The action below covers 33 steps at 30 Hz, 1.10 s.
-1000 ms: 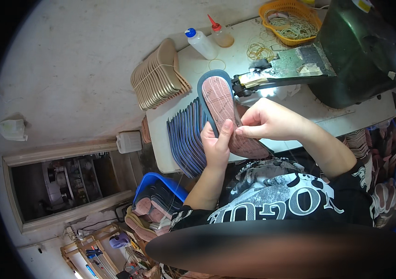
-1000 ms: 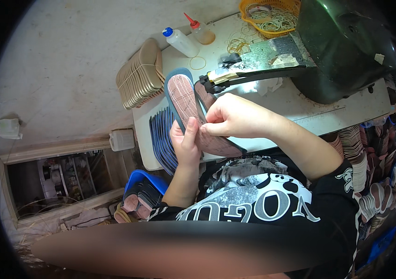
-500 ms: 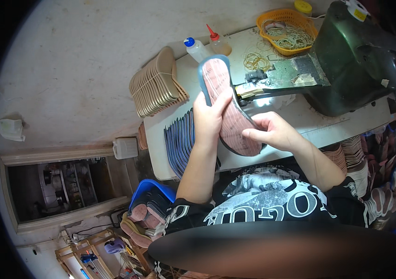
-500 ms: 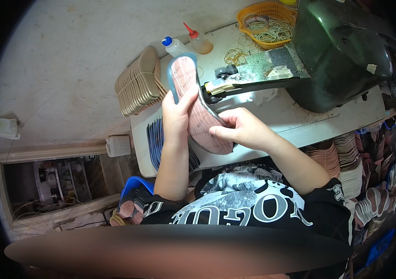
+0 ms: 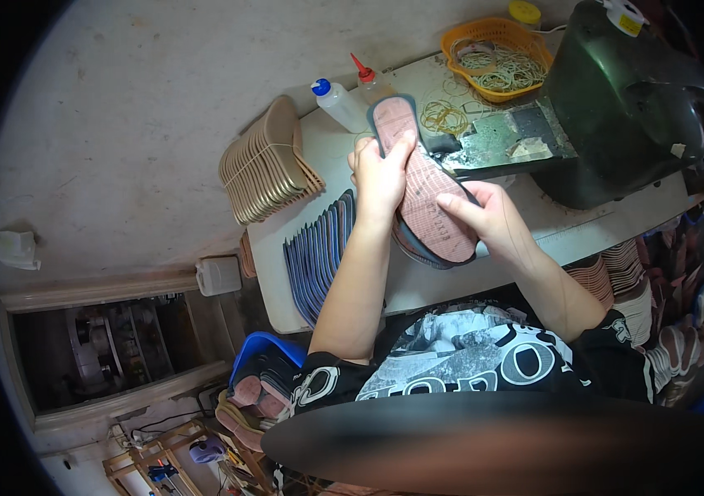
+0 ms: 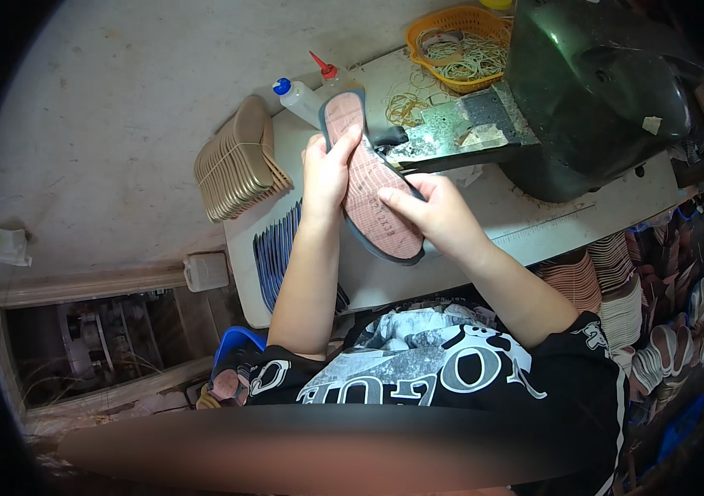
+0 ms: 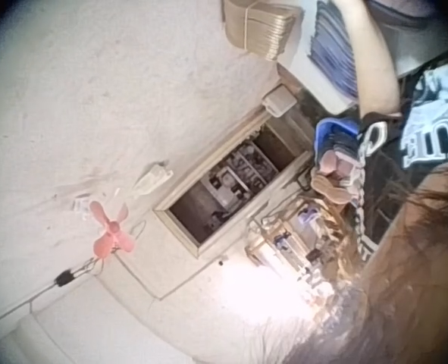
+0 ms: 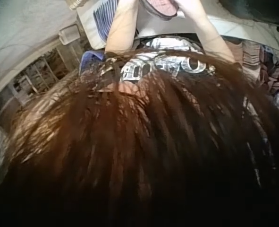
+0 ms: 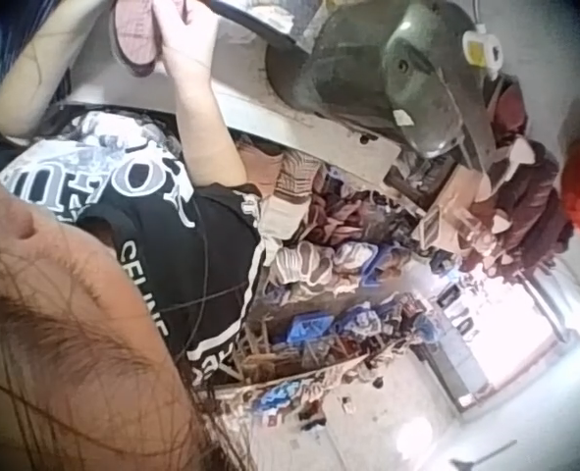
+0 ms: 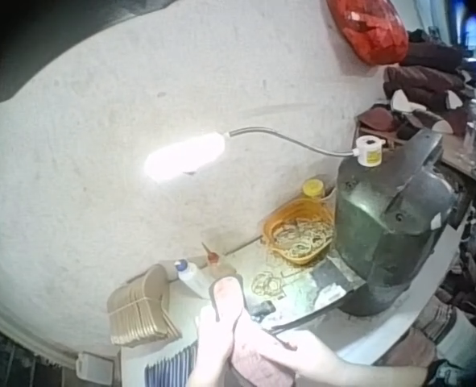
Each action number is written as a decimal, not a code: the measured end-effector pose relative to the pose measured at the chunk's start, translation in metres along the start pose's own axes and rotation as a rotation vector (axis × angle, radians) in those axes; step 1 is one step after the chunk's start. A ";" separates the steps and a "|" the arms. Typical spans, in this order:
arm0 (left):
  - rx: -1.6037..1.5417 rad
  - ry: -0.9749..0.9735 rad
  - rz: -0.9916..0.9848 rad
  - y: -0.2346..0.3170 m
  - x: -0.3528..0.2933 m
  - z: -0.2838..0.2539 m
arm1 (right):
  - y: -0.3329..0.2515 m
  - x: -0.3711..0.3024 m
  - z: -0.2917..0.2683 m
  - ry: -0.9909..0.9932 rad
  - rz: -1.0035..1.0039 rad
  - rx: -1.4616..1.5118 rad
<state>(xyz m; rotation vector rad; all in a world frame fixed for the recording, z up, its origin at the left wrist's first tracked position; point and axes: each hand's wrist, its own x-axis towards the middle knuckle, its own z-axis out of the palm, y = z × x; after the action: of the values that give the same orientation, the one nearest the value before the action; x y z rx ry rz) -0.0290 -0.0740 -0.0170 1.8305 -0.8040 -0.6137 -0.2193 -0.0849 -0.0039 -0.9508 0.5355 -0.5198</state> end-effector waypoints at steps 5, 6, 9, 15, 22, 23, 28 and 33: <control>0.163 0.001 -0.005 0.011 0.005 0.001 | 0.011 -0.006 -0.016 -0.072 0.038 -0.073; 0.164 0.002 -0.009 0.009 0.006 0.000 | 0.015 -0.009 -0.012 -0.063 0.062 -0.102; 0.105 -0.071 -0.031 0.005 0.015 -0.003 | 0.006 -0.012 -0.001 -0.125 0.209 0.006; -0.204 -0.225 -0.253 0.006 0.033 -0.009 | 0.026 -0.006 0.019 0.000 0.107 0.210; -0.239 0.085 -0.283 -0.066 0.080 -0.042 | 0.022 0.003 0.032 0.082 0.091 0.262; -0.205 0.116 -0.246 -0.070 0.086 -0.038 | 0.020 0.004 0.032 0.092 0.101 0.248; -0.128 0.105 -0.160 -0.113 0.145 -0.038 | 0.010 0.010 0.039 0.102 0.154 0.248; -0.259 0.080 -0.107 -0.119 0.177 -0.034 | -0.004 0.019 0.041 0.136 0.206 0.220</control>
<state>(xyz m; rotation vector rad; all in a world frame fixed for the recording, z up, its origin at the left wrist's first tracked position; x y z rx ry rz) 0.1398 -0.1558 -0.1238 1.6560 -0.5487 -0.6757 -0.1801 -0.0733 0.0154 -0.6459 0.6757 -0.4489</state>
